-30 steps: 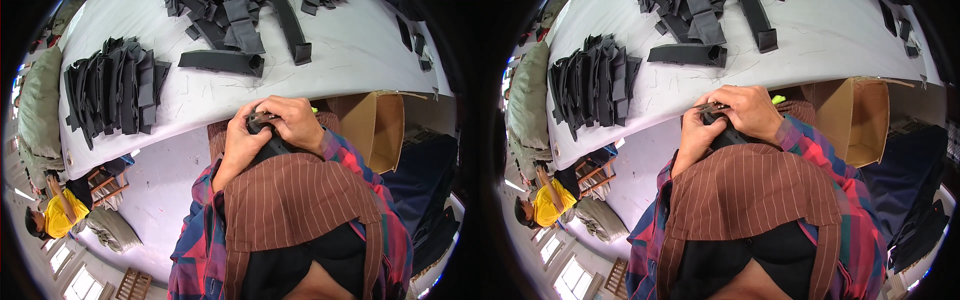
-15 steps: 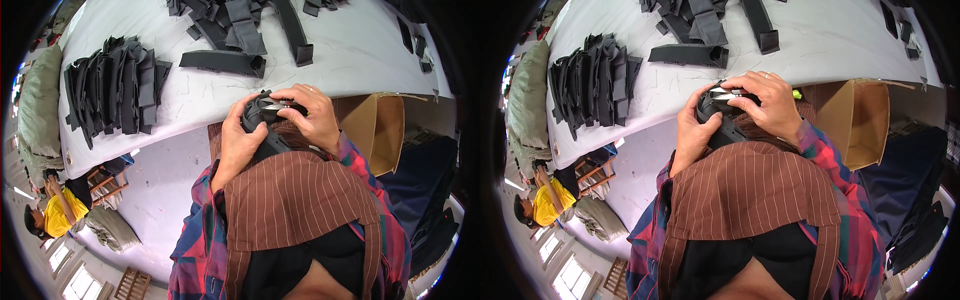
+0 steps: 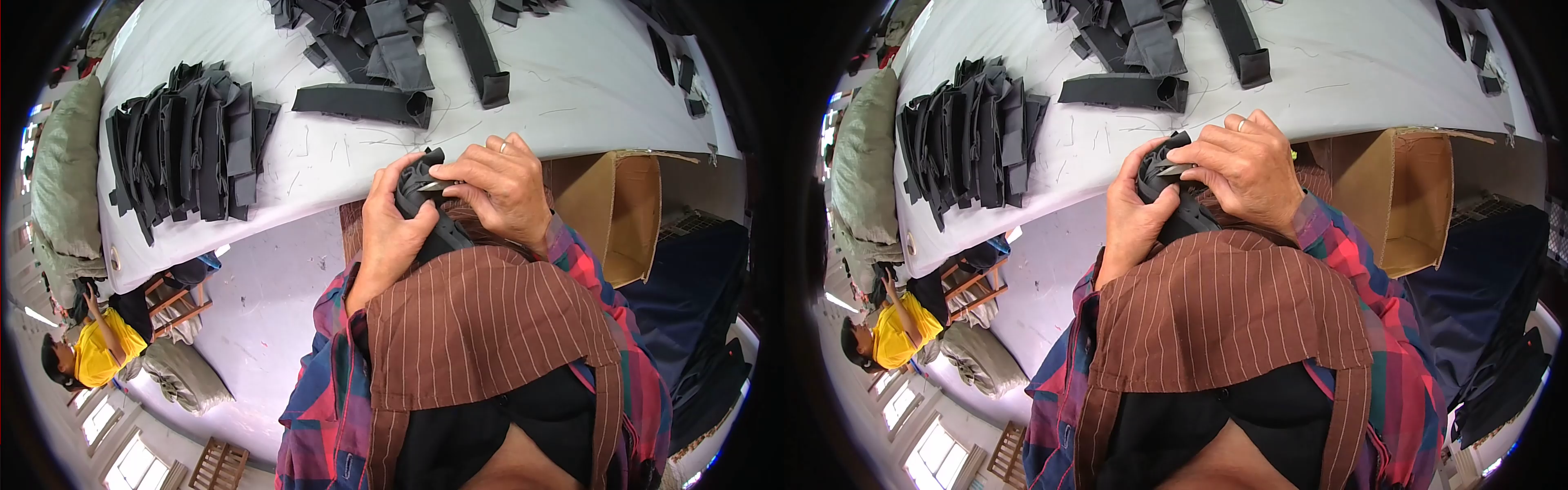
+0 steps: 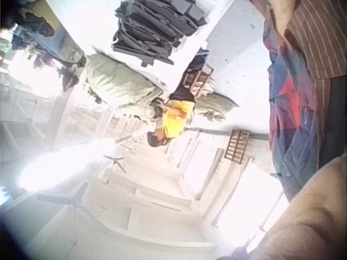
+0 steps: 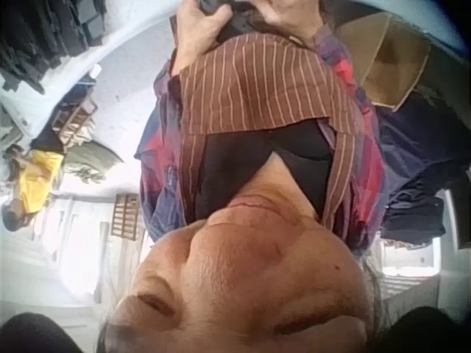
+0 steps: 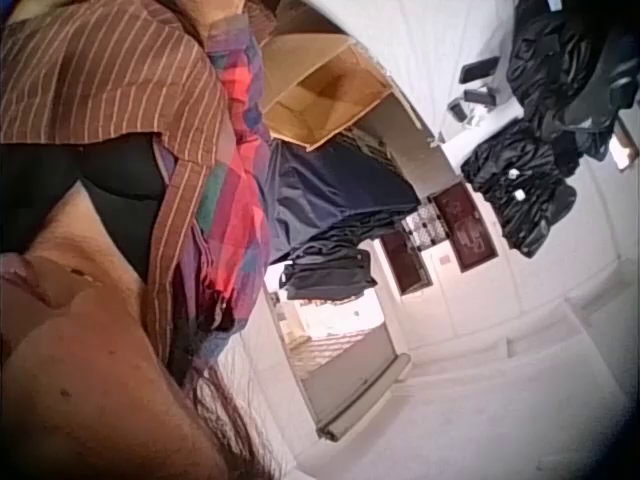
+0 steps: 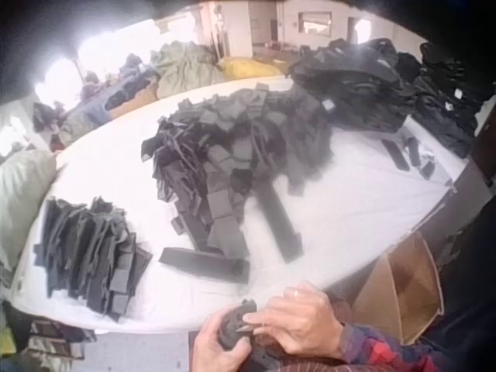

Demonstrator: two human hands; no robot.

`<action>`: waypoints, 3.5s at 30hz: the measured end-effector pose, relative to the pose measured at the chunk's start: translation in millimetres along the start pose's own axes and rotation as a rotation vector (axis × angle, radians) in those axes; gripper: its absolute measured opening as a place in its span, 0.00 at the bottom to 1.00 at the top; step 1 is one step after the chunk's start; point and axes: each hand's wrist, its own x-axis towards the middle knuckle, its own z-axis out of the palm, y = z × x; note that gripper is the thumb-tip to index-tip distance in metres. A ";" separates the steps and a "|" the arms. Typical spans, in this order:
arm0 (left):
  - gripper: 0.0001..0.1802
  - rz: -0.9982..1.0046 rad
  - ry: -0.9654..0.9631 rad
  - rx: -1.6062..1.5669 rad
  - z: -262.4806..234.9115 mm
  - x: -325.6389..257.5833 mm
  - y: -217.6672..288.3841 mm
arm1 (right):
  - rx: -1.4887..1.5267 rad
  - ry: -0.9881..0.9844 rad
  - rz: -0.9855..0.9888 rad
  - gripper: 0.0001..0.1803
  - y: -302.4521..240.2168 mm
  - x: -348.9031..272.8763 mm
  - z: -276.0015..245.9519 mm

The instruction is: Trimming excess material from black fabric strips using small snips.

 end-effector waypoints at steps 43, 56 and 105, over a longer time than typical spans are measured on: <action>0.31 0.590 -0.048 0.561 -58.6 21.1 12.3 | 0.373 -0.011 0.352 0.09 -9.6 1.2 -9.3; 0.24 0.428 0.408 1.393 -305.6 129.2 11.3 | 0.598 -0.023 0.464 0.10 -15.7 -0.6 -0.1; 0.29 0.314 -0.099 0.846 -36.4 33.9 2.5 | 0.141 0.011 0.324 0.12 9.8 6.7 7.4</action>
